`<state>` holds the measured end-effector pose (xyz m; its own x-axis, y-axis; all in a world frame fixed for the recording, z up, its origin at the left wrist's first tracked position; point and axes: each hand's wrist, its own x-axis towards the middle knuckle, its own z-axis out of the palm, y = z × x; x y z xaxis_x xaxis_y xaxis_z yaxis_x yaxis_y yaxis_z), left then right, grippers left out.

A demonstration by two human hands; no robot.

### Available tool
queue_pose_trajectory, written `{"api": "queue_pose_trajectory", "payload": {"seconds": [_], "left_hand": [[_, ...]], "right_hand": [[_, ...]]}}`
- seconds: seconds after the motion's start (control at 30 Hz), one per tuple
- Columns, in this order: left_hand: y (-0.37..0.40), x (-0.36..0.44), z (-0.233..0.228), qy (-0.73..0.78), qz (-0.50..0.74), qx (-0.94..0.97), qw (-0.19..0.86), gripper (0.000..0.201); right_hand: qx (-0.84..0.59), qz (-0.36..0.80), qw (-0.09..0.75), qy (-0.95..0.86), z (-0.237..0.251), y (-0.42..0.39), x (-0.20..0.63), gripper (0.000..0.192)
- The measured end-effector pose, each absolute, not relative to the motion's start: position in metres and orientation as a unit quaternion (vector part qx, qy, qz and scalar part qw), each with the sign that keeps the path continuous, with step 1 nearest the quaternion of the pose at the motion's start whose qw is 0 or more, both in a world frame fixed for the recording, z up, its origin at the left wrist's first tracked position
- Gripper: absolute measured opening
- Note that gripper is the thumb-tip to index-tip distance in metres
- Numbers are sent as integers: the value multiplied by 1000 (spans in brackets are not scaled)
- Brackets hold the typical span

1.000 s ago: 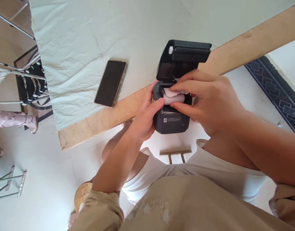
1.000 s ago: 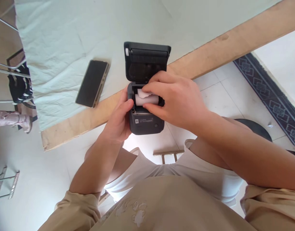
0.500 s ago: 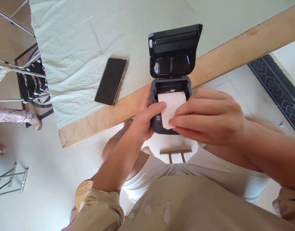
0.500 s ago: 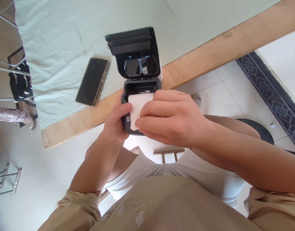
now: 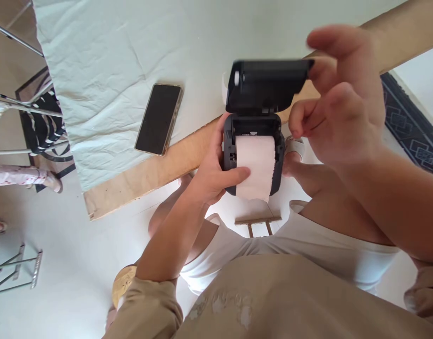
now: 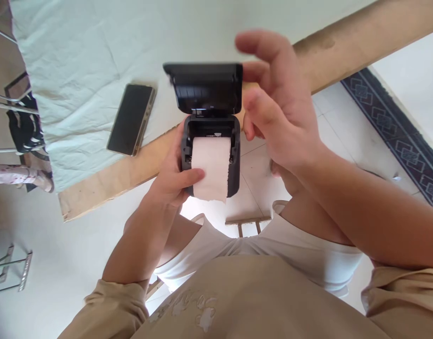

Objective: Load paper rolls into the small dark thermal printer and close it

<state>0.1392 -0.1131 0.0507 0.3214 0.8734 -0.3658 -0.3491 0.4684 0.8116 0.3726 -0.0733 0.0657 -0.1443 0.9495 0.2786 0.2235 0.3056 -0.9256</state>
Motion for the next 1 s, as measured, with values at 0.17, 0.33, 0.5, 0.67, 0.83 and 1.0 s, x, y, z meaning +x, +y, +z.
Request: {"api": "queue_pose_trajectory", "payload": {"seconds": [0.17,0.33,0.5,0.67,0.83,1.0], "left_hand": [[-112,135,47,417,427,316,738,118],[-106,134,50,401,476,321,714,91],[-90,135,53,432,493,385,650,57],[-84,131,50,430,505,378,647,47],[-86,131,45,397,520,352,669,49],[-80,127,44,398,501,308,704,49]], "right_hand": [[-454,433,415,-659,70,-87,362,59],[-463,433,346,-692,65,-93,354,62],[-423,486,348,-681,42,-82,345,79],[-412,501,359,-671,27,-69,339,80],[-426,486,347,-680,33,-65,336,75],[-458,411,333,-715,55,-72,339,63]]}}
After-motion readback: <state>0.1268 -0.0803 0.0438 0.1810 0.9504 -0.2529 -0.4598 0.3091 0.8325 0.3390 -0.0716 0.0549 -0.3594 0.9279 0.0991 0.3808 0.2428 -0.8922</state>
